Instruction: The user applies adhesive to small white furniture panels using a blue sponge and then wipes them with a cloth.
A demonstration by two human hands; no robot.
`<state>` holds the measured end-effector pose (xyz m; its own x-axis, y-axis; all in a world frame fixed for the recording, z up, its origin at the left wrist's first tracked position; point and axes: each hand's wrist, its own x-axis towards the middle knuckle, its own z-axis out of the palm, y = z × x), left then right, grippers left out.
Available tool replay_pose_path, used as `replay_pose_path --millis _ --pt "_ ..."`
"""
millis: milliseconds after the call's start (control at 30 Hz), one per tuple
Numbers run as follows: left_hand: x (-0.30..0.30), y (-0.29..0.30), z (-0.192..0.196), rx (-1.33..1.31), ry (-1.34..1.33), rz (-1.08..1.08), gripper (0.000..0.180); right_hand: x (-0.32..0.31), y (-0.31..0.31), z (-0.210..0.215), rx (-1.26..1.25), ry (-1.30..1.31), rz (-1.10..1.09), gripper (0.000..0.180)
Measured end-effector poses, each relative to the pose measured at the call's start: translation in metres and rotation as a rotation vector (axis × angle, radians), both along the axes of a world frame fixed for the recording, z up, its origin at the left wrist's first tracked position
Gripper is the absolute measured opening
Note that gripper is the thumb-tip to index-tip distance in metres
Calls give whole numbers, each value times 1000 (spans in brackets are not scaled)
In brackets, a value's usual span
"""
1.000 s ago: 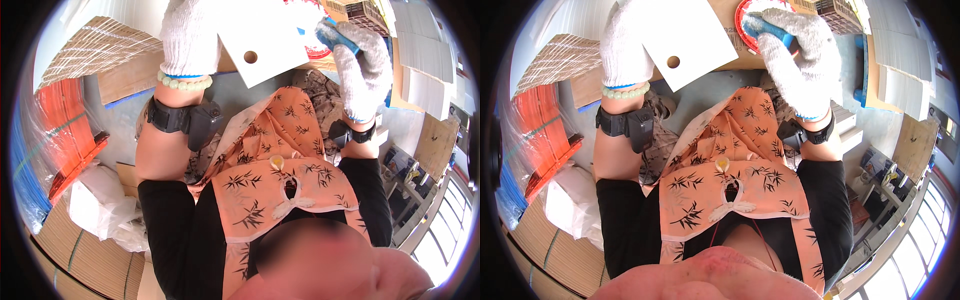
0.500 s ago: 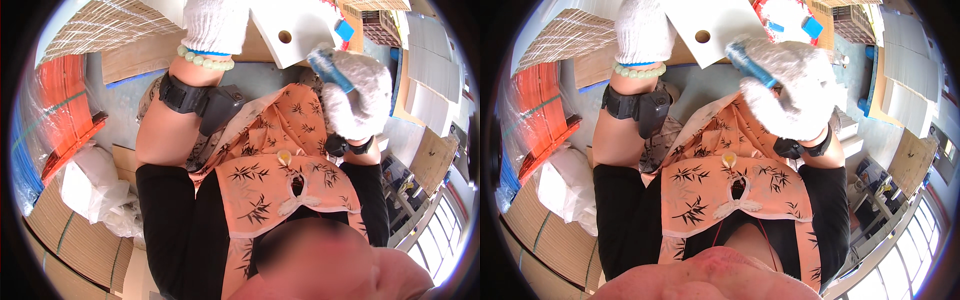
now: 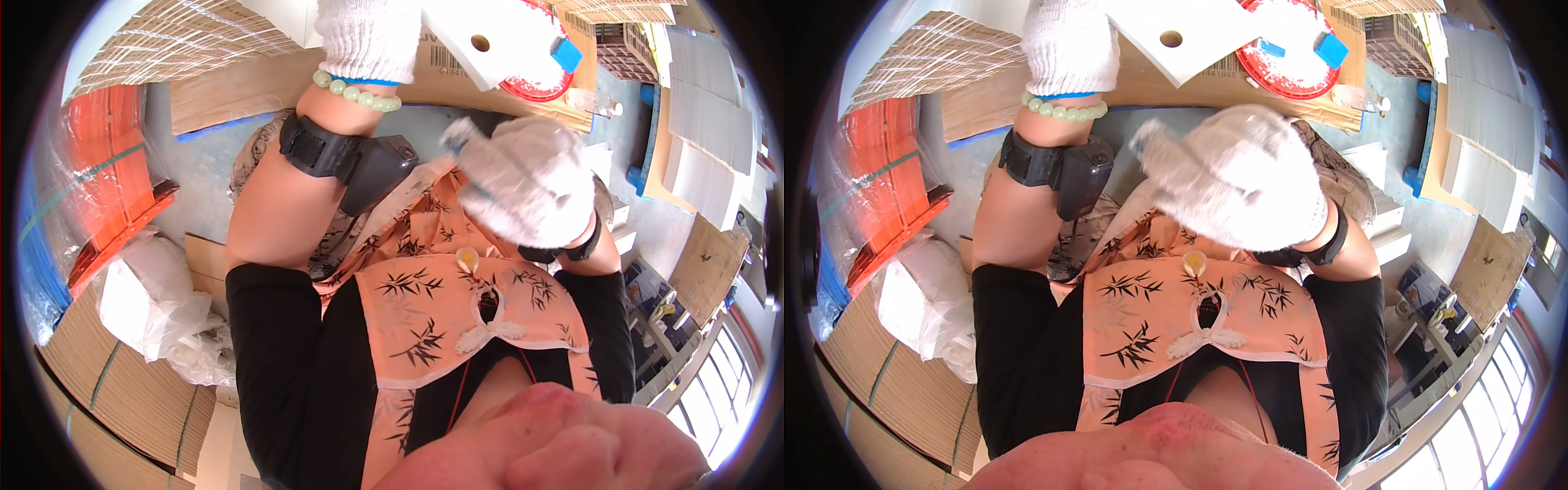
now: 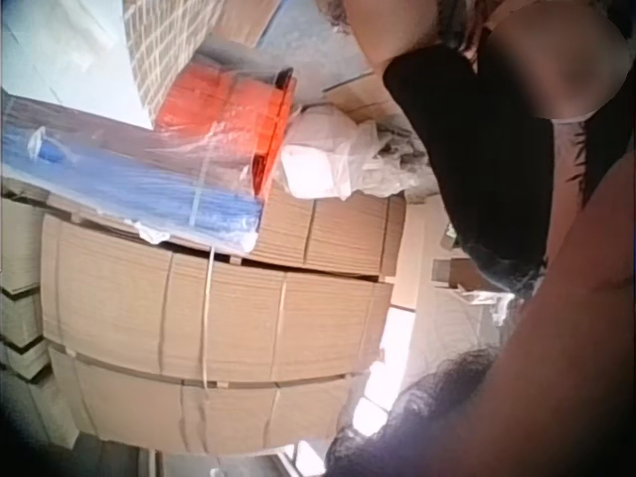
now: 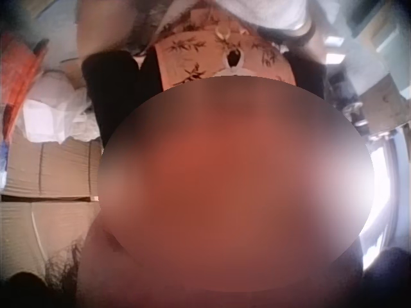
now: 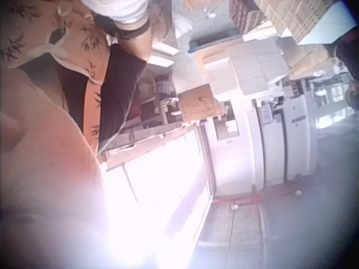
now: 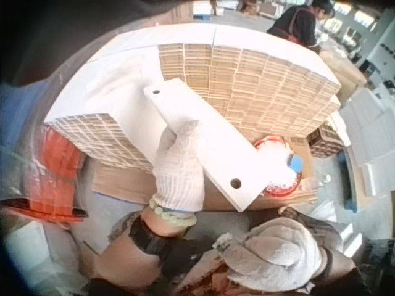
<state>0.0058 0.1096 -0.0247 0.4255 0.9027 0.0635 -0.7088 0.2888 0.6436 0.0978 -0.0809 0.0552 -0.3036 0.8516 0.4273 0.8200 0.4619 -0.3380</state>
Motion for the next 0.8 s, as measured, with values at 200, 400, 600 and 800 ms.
replay_pose_path --millis 200,400,600,800 --pt "2 -5 7 37 104 55 32 29 -6 12 14 187 -191 21" --pt "7 -27 15 12 -118 -344 50 75 9 -31 119 1198 -523 49" --pt "5 -39 -14 118 -107 -649 52 67 9 -39 -109 1753 84 45" --pt "16 -64 -21 339 569 -485 47 41 8 -34 -217 1650 60 37"
